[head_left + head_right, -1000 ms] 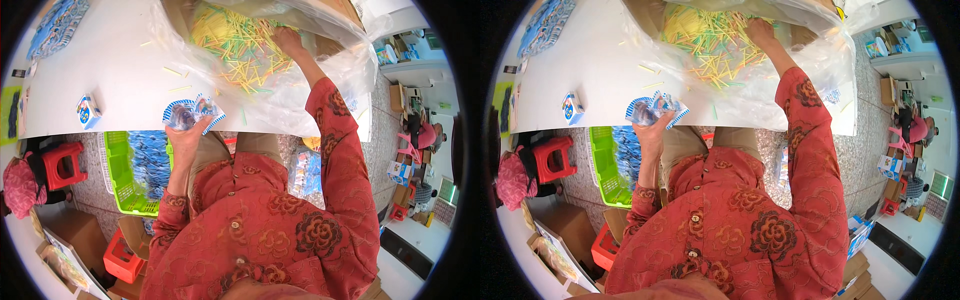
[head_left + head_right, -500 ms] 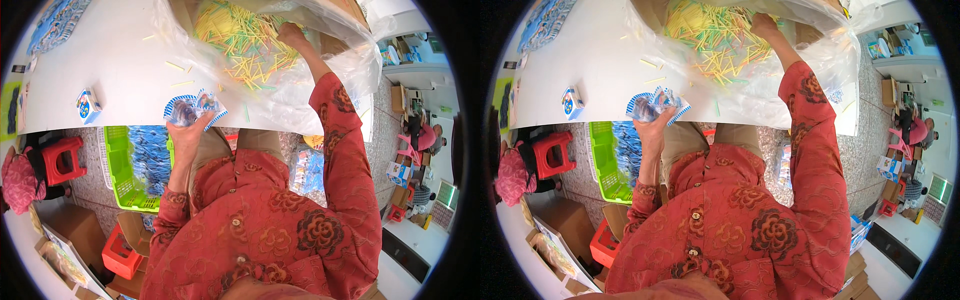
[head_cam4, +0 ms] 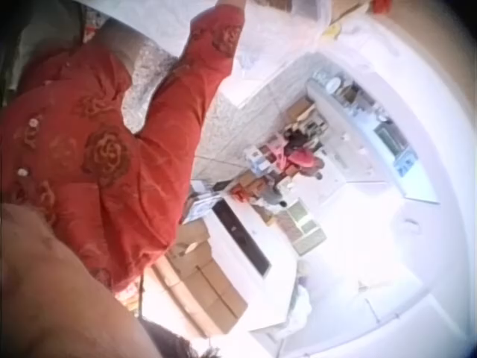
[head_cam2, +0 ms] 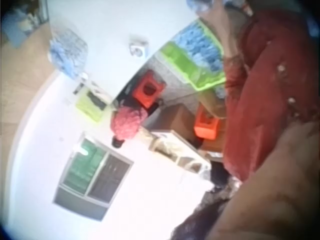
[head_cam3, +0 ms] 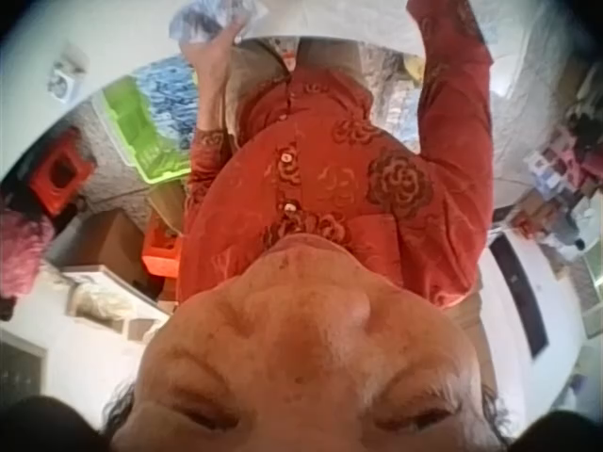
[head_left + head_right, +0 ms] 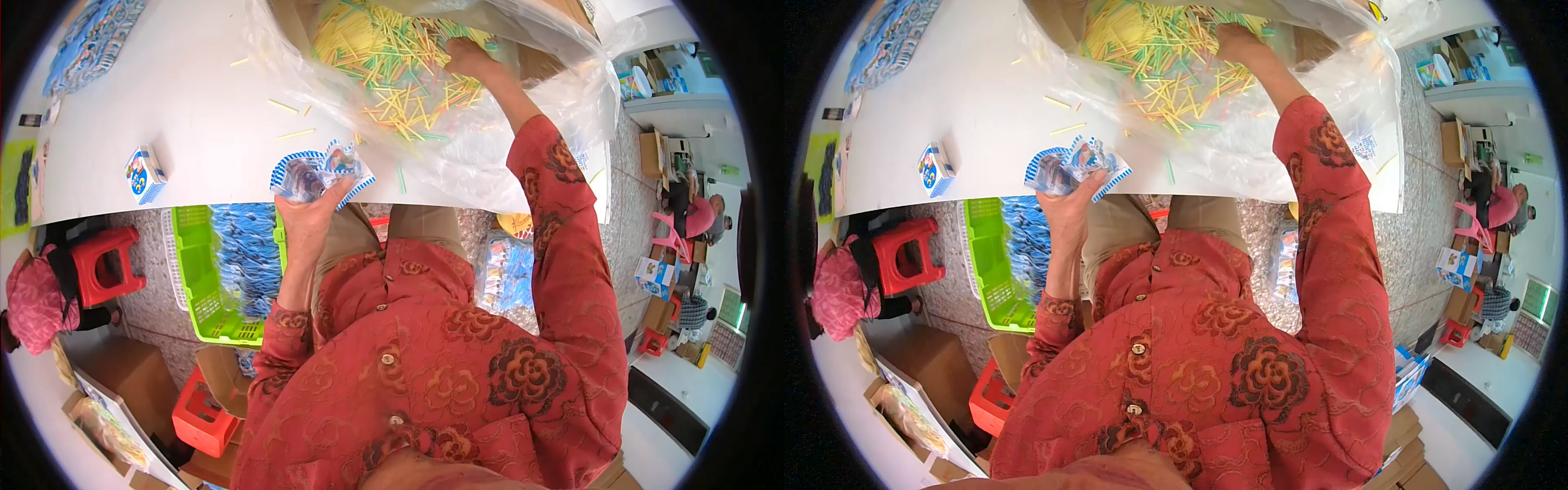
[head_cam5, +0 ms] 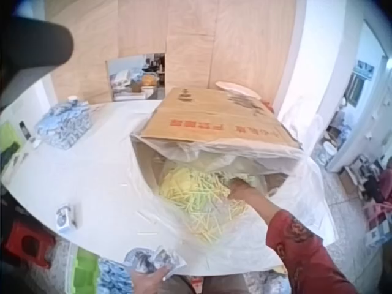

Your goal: Packaging yellow shredded filler and small toy components into plastic bags.

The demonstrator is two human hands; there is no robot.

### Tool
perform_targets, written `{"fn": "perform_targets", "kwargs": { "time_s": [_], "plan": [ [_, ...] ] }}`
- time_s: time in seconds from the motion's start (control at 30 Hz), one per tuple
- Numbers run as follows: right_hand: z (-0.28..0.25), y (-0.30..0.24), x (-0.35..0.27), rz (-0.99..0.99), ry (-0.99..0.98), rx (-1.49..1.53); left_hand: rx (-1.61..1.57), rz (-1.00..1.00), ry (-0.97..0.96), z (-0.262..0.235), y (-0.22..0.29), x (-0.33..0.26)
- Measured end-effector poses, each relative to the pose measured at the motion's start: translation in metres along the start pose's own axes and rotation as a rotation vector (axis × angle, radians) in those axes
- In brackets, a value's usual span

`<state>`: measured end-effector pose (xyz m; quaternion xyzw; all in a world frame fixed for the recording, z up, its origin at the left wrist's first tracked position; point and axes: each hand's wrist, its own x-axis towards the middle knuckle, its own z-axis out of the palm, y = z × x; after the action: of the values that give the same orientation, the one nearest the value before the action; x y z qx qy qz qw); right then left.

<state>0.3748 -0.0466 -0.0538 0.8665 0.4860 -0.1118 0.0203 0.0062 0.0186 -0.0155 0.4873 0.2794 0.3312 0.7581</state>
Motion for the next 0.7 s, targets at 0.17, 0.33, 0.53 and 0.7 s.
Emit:
{"fn": "perform_targets", "kwargs": {
  "time_s": [0.17,0.33,0.53,0.7],
  "plan": [
    [0.011,-0.012,0.001,0.098,0.085,-0.144,0.007,-0.008,0.005,0.001,0.002,-0.001],
    [0.017,-0.033,0.002,0.191,0.156,-0.154,0.022,0.006,0.013,-0.003,0.002,-0.002],
    [0.018,-0.013,-0.005,0.248,0.268,-0.101,0.005,0.035,0.008,-0.005,0.003,-0.002],
    [0.005,0.015,-0.026,0.203,0.399,0.093,0.018,0.036,-0.014,-0.002,0.001,-0.003]
  ]
}}
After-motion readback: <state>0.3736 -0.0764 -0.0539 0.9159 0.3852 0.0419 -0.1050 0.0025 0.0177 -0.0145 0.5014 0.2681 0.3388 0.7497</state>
